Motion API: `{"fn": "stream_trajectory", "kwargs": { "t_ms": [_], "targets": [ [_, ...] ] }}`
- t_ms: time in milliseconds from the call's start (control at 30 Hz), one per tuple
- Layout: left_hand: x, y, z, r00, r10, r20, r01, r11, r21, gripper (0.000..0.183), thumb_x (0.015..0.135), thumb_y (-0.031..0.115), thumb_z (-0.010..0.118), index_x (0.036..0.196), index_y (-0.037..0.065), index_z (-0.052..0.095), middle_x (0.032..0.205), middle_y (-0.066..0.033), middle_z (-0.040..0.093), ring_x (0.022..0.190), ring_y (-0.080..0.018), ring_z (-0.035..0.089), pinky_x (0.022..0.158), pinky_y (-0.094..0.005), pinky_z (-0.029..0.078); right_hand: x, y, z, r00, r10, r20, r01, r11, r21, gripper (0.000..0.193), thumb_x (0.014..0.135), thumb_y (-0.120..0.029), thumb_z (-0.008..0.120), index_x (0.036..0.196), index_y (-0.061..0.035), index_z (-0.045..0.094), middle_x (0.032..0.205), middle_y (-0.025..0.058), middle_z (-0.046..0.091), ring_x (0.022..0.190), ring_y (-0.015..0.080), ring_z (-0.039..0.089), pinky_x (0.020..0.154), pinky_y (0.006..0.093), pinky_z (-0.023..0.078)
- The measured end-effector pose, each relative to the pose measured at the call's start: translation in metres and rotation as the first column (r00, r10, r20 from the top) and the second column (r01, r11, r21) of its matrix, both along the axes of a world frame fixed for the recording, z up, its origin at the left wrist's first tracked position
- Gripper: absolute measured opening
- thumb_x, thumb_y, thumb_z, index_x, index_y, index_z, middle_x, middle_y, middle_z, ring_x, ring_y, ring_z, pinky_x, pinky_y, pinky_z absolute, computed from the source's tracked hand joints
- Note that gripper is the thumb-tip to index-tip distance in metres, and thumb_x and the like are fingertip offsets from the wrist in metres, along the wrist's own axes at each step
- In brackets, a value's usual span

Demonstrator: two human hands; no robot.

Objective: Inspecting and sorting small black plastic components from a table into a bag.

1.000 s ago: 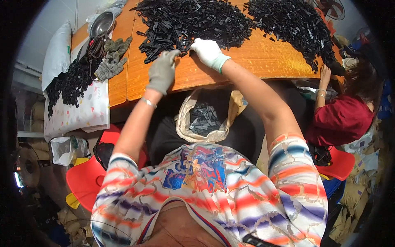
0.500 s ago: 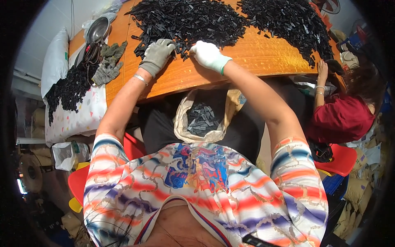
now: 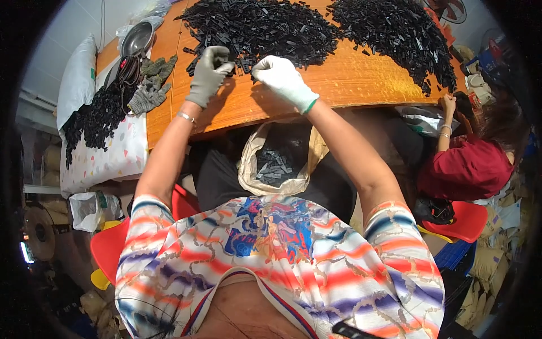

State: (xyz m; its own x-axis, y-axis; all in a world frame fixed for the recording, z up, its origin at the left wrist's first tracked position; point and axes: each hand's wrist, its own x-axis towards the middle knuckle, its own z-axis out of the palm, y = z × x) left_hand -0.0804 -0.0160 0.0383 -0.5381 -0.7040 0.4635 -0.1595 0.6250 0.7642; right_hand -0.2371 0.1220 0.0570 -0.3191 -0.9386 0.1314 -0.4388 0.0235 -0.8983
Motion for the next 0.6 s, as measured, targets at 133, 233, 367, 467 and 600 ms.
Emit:
{"fn": "stream_trajectory", "kwargs": {
  "t_ms": [133, 233, 367, 467, 600],
  "targets": [
    [0.018, 0.034, 0.003, 0.840, -0.102, -0.532, 0.460, 0.653, 0.601, 0.034, 0.093, 0.009, 0.056, 0.125, 0.000, 0.050, 0.094, -0.0034, 0.059, 0.085, -0.0139, 0.061, 0.076, -0.0242, 0.050, 0.019, 0.006, 0.022, 0.974, 0.045, 0.220, -0.036, 0.998, -0.046, 0.020, 0.085, -0.018, 0.062, 0.097, -0.0020, 0.064, 0.079, 0.0019, 0.065, 0.065, 0.0065, 0.059, 0.060, 0.0213, 0.048],
    [0.026, 0.059, 0.003, 0.715, -0.001, -0.699, 0.649, 0.375, 0.662, 0.026, 0.098, 0.015, 0.047, 0.120, 0.002, 0.051, 0.094, -0.0072, 0.061, 0.084, -0.0174, 0.063, 0.074, -0.0284, 0.051, 0.030, 0.005, 0.021, 0.949, 0.069, 0.307, -0.037, 0.993, -0.110, 0.020, 0.088, -0.015, 0.061, 0.100, 0.0001, 0.061, 0.079, 0.0034, 0.064, 0.066, 0.0075, 0.060, 0.060, 0.0216, 0.049],
    [0.032, 0.083, 0.005, 0.753, 0.086, -0.652, 0.574, 0.399, 0.715, 0.025, 0.099, 0.021, 0.045, 0.114, 0.003, 0.052, 0.079, -0.0039, 0.055, 0.066, -0.0110, 0.052, 0.061, -0.0224, 0.044, 0.048, 0.005, 0.022, 0.942, 0.021, 0.336, 0.040, 0.984, -0.174, 0.019, 0.088, -0.014, 0.062, 0.101, 0.0003, 0.061, 0.080, 0.0037, 0.063, 0.065, 0.0079, 0.059, 0.058, 0.0216, 0.049],
    [0.034, 0.087, 0.002, 0.748, -0.048, -0.661, 0.593, 0.496, 0.634, 0.021, 0.100, 0.023, 0.044, 0.108, 0.007, 0.053, 0.081, -0.0021, 0.052, 0.066, -0.0082, 0.047, 0.058, -0.0212, 0.039, 0.056, 0.004, 0.025, 0.940, -0.044, 0.337, 0.111, 0.977, -0.182, 0.020, 0.089, -0.013, 0.061, 0.104, 0.0004, 0.061, 0.081, 0.0035, 0.063, 0.065, 0.0076, 0.059, 0.058, 0.0210, 0.049],
    [0.032, 0.097, 0.004, 0.824, -0.031, -0.566, 0.467, 0.604, 0.646, 0.017, 0.100, 0.022, 0.045, 0.104, 0.007, 0.051, 0.080, 0.0007, 0.050, 0.063, -0.0046, 0.041, 0.051, -0.0179, 0.032, 0.058, 0.001, 0.020, 0.921, -0.027, 0.390, 0.139, 0.955, -0.264, 0.019, 0.086, -0.011, 0.062, 0.102, 0.0009, 0.063, 0.077, 0.0049, 0.065, 0.062, 0.0075, 0.059, 0.057, 0.0224, 0.049]
  ]
}}
